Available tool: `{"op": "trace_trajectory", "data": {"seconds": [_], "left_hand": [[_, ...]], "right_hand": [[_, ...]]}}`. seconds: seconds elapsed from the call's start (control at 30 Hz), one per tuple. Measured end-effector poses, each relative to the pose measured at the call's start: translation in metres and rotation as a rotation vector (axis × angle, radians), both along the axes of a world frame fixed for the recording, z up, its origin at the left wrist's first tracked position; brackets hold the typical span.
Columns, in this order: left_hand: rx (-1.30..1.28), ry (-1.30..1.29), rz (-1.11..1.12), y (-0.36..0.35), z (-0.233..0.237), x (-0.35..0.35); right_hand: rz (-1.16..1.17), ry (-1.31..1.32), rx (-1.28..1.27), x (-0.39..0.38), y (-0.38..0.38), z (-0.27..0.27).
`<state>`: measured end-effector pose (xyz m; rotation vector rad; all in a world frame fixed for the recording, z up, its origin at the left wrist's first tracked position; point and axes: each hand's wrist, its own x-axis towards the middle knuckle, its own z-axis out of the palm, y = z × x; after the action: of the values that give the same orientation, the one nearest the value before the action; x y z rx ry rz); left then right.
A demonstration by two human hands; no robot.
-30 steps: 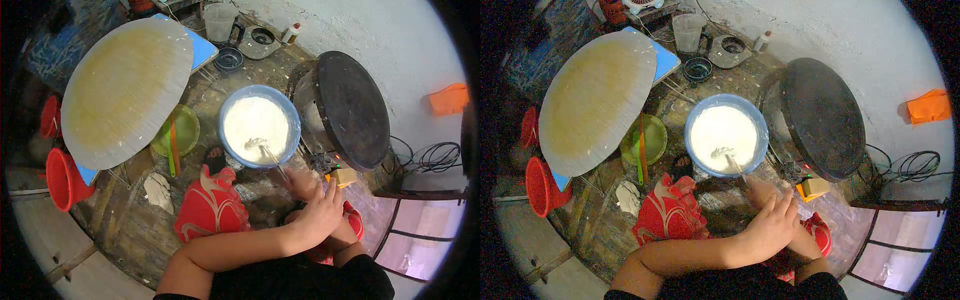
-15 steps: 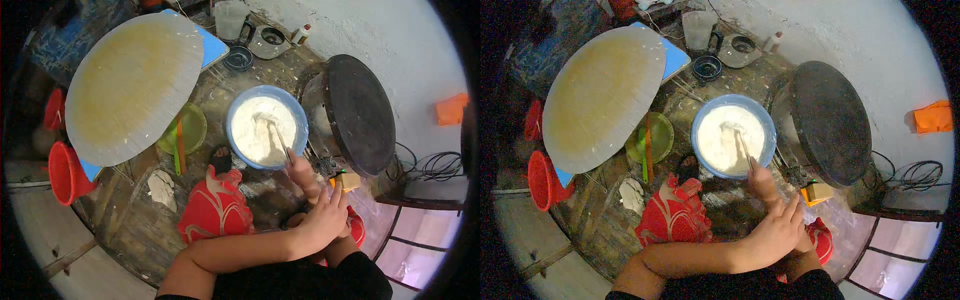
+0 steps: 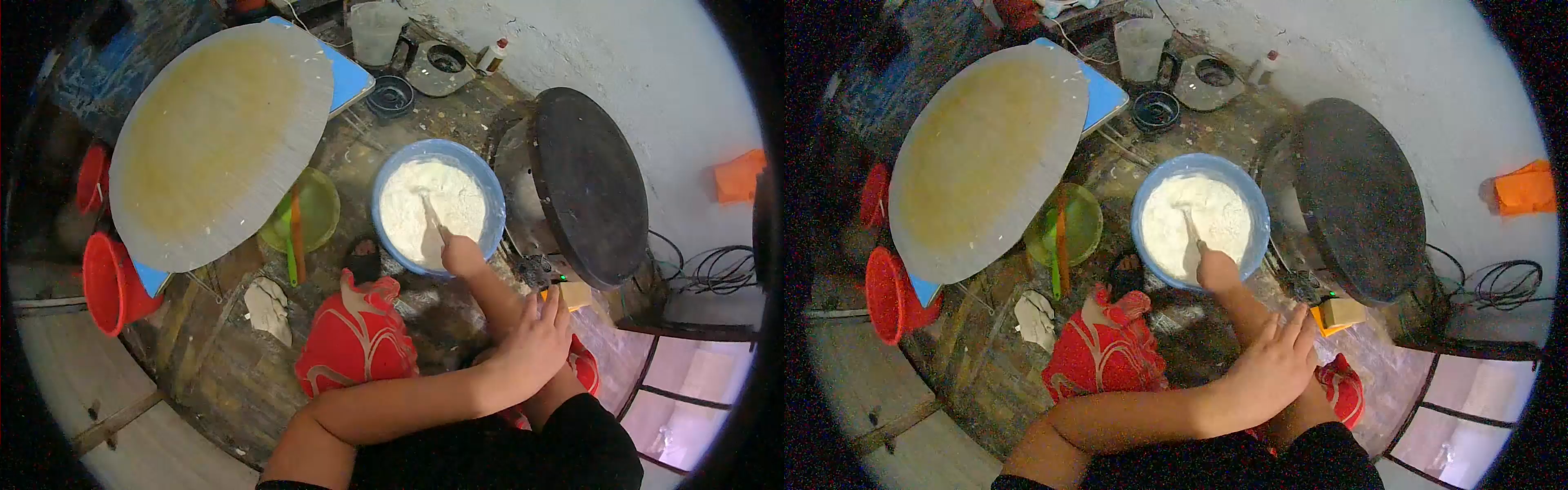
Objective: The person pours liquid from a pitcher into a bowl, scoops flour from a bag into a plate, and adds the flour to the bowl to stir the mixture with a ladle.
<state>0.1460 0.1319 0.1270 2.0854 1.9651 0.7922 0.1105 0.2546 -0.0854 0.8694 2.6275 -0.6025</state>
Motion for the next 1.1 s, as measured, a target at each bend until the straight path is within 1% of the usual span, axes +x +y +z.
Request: {"op": "trace_trajectory", "data": {"seconds": [0.03, 0.1, 0.13, 0.23, 0.33, 0.37, 0.4, 0.43, 0.47, 0.53, 0.57, 0.63, 0.67, 0.73, 0.77, 0.83, 0.87, 0.9, 0.97, 1.1], "left_hand": [[0.019, 0.002, 0.0, 0.0, -0.002, 0.002], [0.042, 0.003, -0.001, -0.001, -0.003, 0.005], [0.045, -0.003, -0.009, -0.002, -0.003, 0.006], [0.03, 0.019, -0.022, -0.005, 0.001, 0.007], [-0.005, 0.045, -0.061, -0.006, 0.004, 0.007], [-0.024, 0.046, -0.093, -0.006, 0.005, 0.007], [-0.023, 0.044, -0.094, -0.006, 0.005, 0.008], [-0.018, 0.04, -0.09, -0.006, 0.004, 0.008], [-0.013, 0.037, -0.086, -0.006, 0.003, 0.009], [-0.005, 0.043, -0.085, -0.006, 0.0, 0.011], [0.003, 0.048, -0.083, -0.006, 0.0, 0.011], [-0.008, 0.027, -0.086, -0.005, -0.001, 0.012], [-0.017, 0.001, -0.087, -0.005, -0.001, 0.012], [-0.028, 0.009, -0.076, -0.006, 0.0, 0.012], [-0.035, 0.016, -0.063, -0.006, 0.001, 0.009], [-0.08, -0.01, -0.086, -0.006, 0.004, 0.005], [-0.063, -0.002, -0.077, -0.007, 0.003, 0.004], [-0.046, 0.007, -0.072, -0.008, 0.003, 0.003], [-0.029, 0.025, -0.049, -0.006, 0.002, 0.002], [0.013, 0.064, 0.002, -0.003, -0.002, 0.002]], "right_hand": [[-0.004, 0.0, 0.006, 0.007, -0.001, 0.0], [0.05, -0.103, 0.045, 0.026, -0.004, -0.001], [0.135, 0.072, 0.077, 0.044, -0.005, 0.003], [0.129, 0.117, 0.012, 0.065, -0.01, 0.057], [0.172, 0.152, -0.034, 0.09, 0.004, 0.063], [0.171, 0.149, -0.032, 0.086, -0.003, 0.079], [0.116, -0.01, -0.005, 0.079, -0.015, 0.106], [0.06, -0.167, 0.023, 0.075, -0.021, 0.12], [0.06, -0.167, 0.024, 0.079, -0.019, 0.106], [0.248, 0.188, 0.091, 0.093, -0.01, 0.049], [0.248, 0.19, 0.09, 0.09, -0.009, 0.031], [0.078, 0.082, 0.113, 0.08, -0.011, 0.008], [0.079, 0.083, 0.11, 0.076, -0.013, 0.011], [0.009, 0.254, 0.139, 0.067, -0.017, 0.021], [0.02, 0.256, 0.135, 0.064, -0.015, 0.023], [-0.04, 0.309, 0.109, 0.066, -0.007, 0.024], [-0.024, 0.39, 0.079, 0.063, -0.001, 0.028], [-0.022, 0.387, 0.075, 0.056, 0.001, 0.031], [-0.175, 0.272, 0.08, 0.035, 0.007, 0.04], [-0.181, 0.209, 0.045, -0.009, 0.02, 0.021]]}}
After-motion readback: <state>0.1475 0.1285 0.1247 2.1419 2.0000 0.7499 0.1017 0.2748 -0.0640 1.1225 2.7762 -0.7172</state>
